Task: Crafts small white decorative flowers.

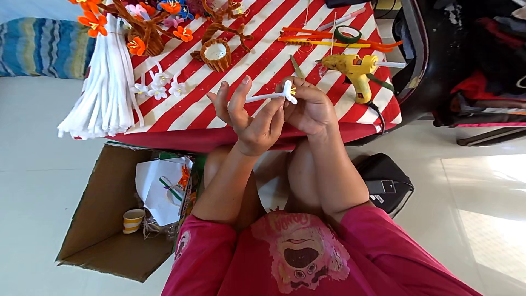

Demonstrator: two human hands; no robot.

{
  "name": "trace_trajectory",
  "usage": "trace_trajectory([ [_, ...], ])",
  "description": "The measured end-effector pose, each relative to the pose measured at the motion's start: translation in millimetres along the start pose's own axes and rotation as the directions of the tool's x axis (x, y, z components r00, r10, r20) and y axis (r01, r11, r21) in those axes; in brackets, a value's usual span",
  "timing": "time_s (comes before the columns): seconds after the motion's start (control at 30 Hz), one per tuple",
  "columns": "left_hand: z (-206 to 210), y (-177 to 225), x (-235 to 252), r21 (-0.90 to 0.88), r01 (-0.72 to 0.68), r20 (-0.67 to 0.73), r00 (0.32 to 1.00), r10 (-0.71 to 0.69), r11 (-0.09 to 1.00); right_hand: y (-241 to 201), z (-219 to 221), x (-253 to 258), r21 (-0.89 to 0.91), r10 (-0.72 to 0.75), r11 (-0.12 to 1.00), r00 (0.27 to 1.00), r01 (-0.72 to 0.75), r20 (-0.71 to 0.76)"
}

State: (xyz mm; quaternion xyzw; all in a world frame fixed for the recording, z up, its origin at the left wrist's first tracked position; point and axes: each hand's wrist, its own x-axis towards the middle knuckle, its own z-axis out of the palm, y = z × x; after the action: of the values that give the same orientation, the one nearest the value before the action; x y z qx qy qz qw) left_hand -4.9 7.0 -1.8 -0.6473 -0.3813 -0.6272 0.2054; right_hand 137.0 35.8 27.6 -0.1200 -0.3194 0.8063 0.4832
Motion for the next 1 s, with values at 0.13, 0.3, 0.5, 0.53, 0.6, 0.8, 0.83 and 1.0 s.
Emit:
trace_trajectory([
  [0.13,1.1,0.0,-0.4,-0.031,0.012,0.010,1.000,-0.012,0.999,-1.4,0.7,-0.4,-0.015,0.001,1.000,1.000,-0.001,0.002],
  [0.3,0.3,-1.3,-2.7,-0.115,0.049,-0.025,0.998,-0.052,0.992,-3.1,-3.5,0.3,-0.031,0.014,0.999,0.999,-0.013,0.034],
  [0.5,3.0,-5.8,-3.5,-0.424,0.188,0.060,0.982,-0.180,0.886,-9.8,-22.0,3.0,-0.113,-0.040,0.991,0.972,0.067,0.230],
  [0.53,3.5,-4.0,-3.6,-0.488,0.211,0.069,0.977,-0.204,0.847,-10.7,-25.4,4.5,-0.125,-0.063,0.987,0.960,0.100,0.272],
  [0.6,3.9,2.9,-2.3,-0.582,0.226,0.060,0.970,-0.235,0.781,-11.9,-30.5,6.7,-0.121,-0.117,0.979,0.934,0.166,0.339],
  [0.8,8.6,18.9,-7.3,-0.667,0.254,0.163,0.967,-0.196,0.700,-13.3,-33.9,7.3,-0.076,-0.212,0.954,0.831,0.290,0.514],
  [0.83,9.4,20.5,-8.8,-0.671,0.275,0.190,0.961,-0.199,0.689,-13.5,-34.7,7.0,-0.085,-0.210,0.950,0.819,0.299,0.534],
  [1.0,9.5,23.4,-10.6,-0.676,0.307,0.236,0.951,-0.197,0.670,-14.9,-36.4,6.2,-0.129,-0.186,0.944,0.812,0.304,0.554],
])
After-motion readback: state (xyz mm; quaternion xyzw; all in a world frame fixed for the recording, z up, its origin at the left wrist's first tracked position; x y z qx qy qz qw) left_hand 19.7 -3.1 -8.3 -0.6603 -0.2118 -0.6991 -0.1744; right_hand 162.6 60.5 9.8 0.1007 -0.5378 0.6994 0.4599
